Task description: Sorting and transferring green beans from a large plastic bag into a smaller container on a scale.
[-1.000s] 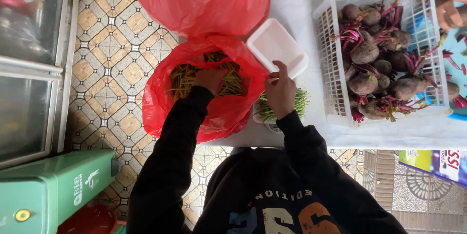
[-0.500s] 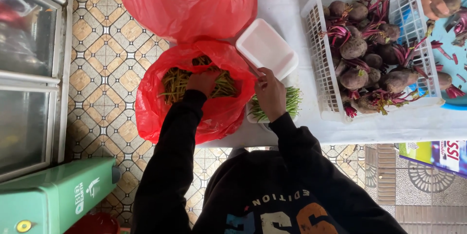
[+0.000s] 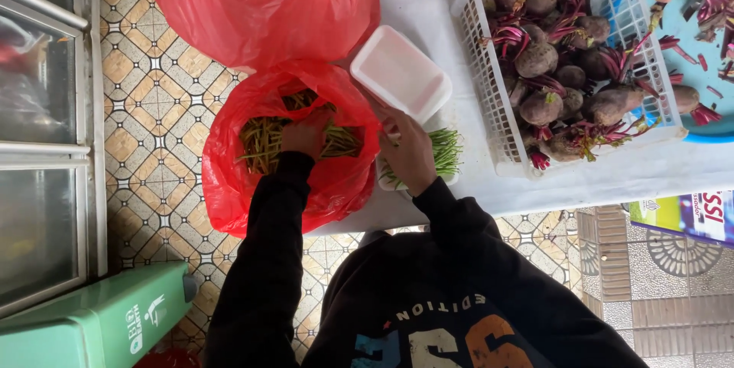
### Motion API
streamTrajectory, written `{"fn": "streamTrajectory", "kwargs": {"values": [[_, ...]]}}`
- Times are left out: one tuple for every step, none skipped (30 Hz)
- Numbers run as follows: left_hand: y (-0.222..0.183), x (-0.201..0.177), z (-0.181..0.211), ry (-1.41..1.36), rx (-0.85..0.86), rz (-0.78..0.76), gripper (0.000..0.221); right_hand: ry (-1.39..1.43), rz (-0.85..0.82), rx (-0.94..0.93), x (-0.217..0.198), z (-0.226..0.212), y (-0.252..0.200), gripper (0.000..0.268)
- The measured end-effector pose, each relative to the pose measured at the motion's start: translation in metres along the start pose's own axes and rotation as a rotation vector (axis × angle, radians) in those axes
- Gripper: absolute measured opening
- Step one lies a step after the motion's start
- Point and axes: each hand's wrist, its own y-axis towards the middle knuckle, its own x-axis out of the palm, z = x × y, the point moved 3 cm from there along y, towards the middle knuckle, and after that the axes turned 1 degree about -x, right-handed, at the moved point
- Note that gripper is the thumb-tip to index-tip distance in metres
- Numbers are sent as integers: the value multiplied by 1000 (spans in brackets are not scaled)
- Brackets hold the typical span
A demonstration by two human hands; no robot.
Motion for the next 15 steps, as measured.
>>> {"fn": "streamTrajectory", "kwargs": {"values": [[-6,-15,4,3,2,0,42,2,2,-1,-4,-3,0,46],[-12,-29,5,-76,-79,-51,35,-21,23,-40,-10,-6,-1,47],[-16,-43,7,-155,-159,-101,32,-46,45,-79,-16,-10,0,49],[-24,-56,13,-153,-157,-99,32,-45,49,-80,-20,-17,1,49],[-34,-73,15,-334,-226,41,25,-36,110,-176,-24,-27,2,42],[-44,-89,17,-516,-293,182,22,-27,172,-272,-29,-38,3,35],[-51,-103,18,-511,-293,187,22,-24,174,-278,-27,-45,4,35],[-60,-116,15,-700,-395,248,21,36,201,-349,-26,-54,4,32],[-71,-128,13,-890,-501,310,22,97,223,-421,-24,-63,3,29],[-76,-143,17,-886,-506,317,22,102,219,-427,-19,-73,2,29],[-83,-157,19,-1032,-551,337,21,188,94,-416,-11,-82,1,27],[-89,-171,22,-1178,-594,357,20,272,-32,-403,-3,-92,0,25],[-92,-174,23,-1174,-600,368,20,276,-40,-412,-1,-107,-4,25],[-94,-175,23,-1312,-625,382,17,271,-148,-418,4,-121,-7,25],[-97,-176,25,-1452,-647,393,15,264,-255,-421,8,-135,-12,25]]}}
